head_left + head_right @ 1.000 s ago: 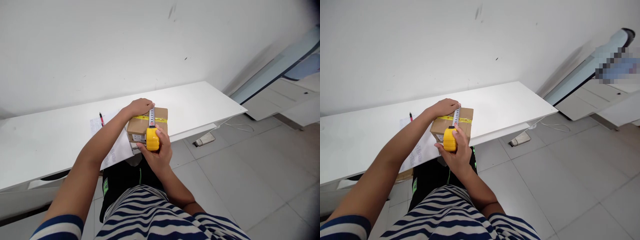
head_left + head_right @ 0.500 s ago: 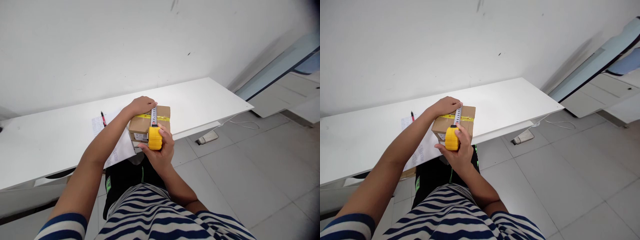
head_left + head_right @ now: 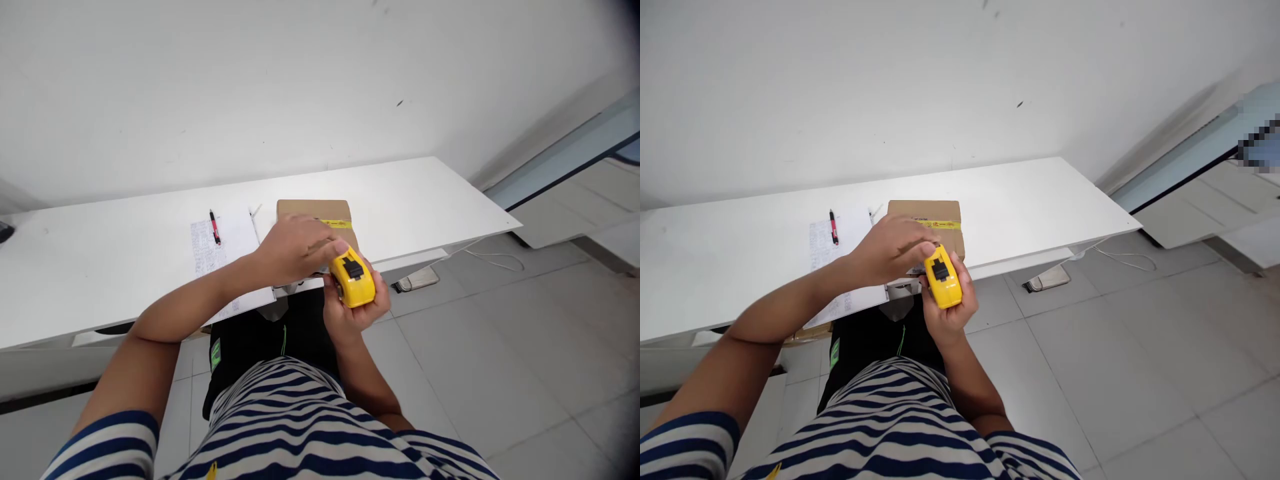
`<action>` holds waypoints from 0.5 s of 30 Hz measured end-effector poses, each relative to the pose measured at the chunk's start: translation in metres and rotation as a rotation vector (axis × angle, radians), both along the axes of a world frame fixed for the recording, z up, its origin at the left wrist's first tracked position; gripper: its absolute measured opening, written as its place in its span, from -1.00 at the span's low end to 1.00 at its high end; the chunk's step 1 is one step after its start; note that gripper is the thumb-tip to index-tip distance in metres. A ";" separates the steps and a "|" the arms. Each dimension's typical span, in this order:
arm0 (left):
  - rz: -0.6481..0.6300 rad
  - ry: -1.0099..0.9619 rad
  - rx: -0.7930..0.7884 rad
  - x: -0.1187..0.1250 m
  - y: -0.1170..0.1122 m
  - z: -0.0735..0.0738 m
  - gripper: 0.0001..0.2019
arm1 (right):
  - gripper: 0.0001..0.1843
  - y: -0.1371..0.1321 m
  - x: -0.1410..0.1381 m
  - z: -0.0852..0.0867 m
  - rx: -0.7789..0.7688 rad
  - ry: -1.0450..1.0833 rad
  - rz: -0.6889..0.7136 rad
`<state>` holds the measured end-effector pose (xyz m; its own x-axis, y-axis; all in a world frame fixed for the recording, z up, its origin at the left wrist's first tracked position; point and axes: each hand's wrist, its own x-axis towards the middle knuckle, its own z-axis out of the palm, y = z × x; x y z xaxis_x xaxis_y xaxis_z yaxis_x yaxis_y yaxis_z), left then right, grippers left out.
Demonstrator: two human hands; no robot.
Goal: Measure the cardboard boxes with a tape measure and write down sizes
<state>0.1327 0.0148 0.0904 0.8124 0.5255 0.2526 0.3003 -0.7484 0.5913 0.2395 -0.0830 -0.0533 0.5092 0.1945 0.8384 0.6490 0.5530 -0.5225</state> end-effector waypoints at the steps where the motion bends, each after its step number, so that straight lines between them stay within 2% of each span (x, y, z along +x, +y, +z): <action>1: 0.000 0.014 0.039 -0.003 -0.003 -0.004 -0.47 | -0.14 -0.002 0.000 0.000 0.006 -0.002 -0.023; 3: 0.087 0.058 0.083 -0.010 0.001 -0.015 -0.37 | -0.22 -0.005 0.001 0.003 -0.003 0.065 -0.081; 6: 0.240 0.159 0.024 -0.031 0.020 -0.035 -0.19 | -0.35 -0.007 0.009 0.009 -0.079 0.388 -0.070; 8: 0.281 0.156 -0.026 -0.052 0.030 -0.051 -0.14 | -0.46 -0.006 0.020 0.013 -0.150 0.661 0.066; 10: 0.300 0.058 -0.048 -0.076 0.035 -0.069 -0.08 | -0.49 -0.003 0.031 0.016 -0.195 0.880 0.211; 13: 0.343 -0.092 -0.169 -0.107 0.036 -0.099 0.00 | -0.37 0.005 0.041 0.014 -0.199 1.054 0.326; 15: 0.370 -0.122 -0.244 -0.120 0.035 -0.116 -0.03 | -0.31 0.011 0.039 0.013 -0.229 1.101 0.431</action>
<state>0.0123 0.0502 -0.0252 0.5307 0.8310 0.1670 0.4388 -0.4379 0.7847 0.2787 -0.0718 -0.0402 0.7864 0.6123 -0.0815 -0.4221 0.4364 -0.7946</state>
